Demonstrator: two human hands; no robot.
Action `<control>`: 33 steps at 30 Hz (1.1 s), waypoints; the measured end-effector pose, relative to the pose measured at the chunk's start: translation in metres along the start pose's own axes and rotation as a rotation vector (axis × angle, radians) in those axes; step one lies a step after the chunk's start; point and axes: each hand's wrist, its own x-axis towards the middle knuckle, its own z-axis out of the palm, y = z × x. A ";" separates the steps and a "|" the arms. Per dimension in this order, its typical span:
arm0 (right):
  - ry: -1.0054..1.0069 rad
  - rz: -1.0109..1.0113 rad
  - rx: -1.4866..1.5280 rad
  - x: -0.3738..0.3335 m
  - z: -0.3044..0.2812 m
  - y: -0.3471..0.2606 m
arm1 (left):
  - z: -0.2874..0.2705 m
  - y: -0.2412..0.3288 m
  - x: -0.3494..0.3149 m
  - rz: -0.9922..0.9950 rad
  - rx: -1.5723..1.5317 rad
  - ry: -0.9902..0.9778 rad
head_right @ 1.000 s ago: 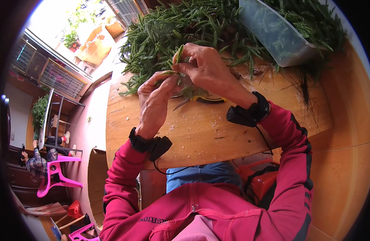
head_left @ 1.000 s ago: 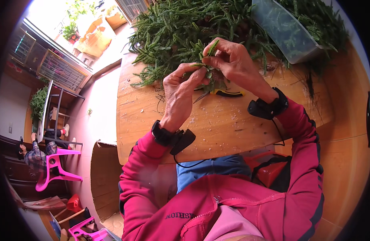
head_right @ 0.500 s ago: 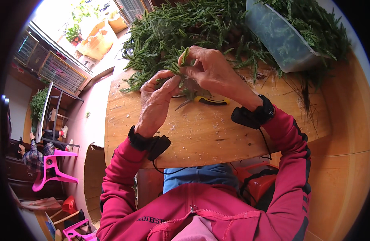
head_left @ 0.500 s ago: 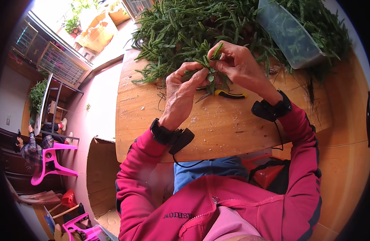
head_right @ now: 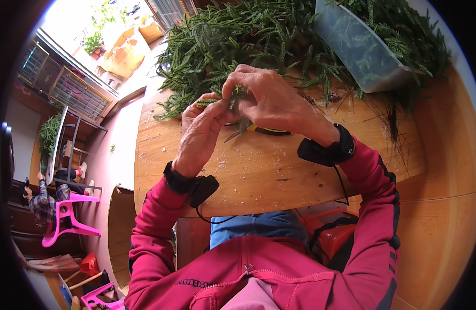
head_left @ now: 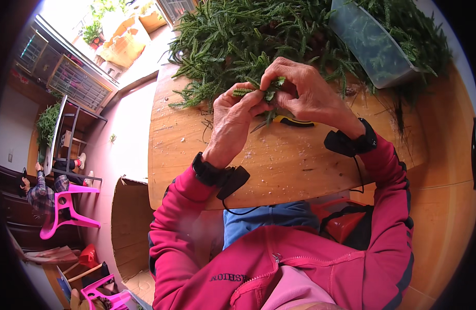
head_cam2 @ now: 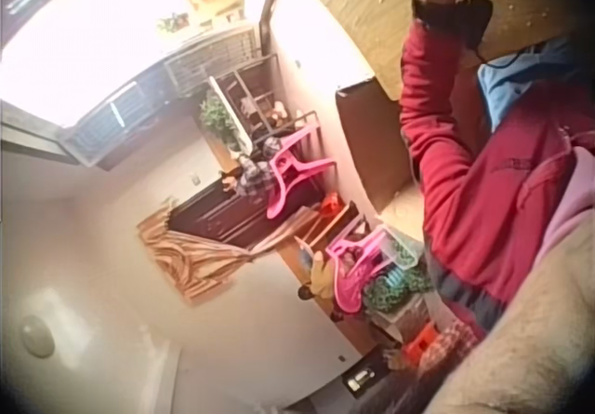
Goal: Trim and sort green plant stems on a wooden table into a plastic container.
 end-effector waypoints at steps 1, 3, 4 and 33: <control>0.002 -0.007 0.016 0.000 0.000 -0.001 | 0.001 0.002 -0.001 0.001 0.000 0.000; 0.005 -0.015 0.031 0.001 0.000 -0.001 | 0.006 0.006 -0.004 -0.002 0.016 -0.006; 0.007 0.024 0.038 0.001 0.000 -0.002 | 0.008 0.008 -0.005 -0.004 0.024 -0.009; -0.018 0.373 0.207 -0.001 0.006 0.008 | -0.002 0.005 0.000 -0.077 0.096 -0.095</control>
